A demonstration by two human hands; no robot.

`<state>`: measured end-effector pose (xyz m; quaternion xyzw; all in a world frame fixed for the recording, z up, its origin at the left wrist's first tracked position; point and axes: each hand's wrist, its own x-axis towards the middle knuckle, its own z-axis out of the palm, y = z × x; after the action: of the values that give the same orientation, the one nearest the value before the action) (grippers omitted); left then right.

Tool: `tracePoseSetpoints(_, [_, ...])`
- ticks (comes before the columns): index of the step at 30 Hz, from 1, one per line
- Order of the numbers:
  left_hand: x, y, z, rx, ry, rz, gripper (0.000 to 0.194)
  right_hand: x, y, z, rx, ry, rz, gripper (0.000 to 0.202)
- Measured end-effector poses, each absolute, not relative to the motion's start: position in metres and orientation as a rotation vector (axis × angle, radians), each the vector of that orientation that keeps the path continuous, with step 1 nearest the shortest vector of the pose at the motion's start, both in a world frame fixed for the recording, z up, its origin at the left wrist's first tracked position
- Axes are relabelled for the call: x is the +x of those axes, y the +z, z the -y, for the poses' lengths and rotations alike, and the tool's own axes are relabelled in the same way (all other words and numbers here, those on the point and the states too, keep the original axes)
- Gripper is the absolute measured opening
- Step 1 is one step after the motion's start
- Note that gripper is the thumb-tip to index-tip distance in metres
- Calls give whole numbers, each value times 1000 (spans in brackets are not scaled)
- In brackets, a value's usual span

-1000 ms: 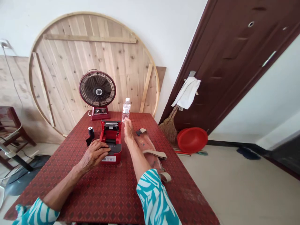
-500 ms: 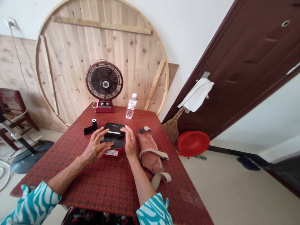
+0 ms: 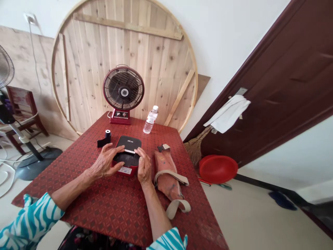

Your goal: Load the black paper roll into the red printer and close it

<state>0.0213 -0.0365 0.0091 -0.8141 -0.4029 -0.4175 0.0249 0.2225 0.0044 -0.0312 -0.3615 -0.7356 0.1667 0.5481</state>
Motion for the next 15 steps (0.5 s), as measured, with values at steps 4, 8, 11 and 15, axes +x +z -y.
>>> tracePoseSetpoints(4, [18, 5, 35, -2562, -1429, 1234, 52, 220, -27, 1, -846, 431, 1705, 42])
tracePoseSetpoints(8, [7, 5, 31, -2313, -2078, 1588, 35, 215, -33, -2, -900, 488, 1491, 45])
tracePoseSetpoints(11, [0, 8, 27, -2015, -2564, 1981, 25, 213, -49, -11, -951, 628, 1179, 48])
tracePoseSetpoints(15, [0, 8, 25, -2211, -2760, 2231, 20, 213, -66, -20, -1042, 814, 1046, 51])
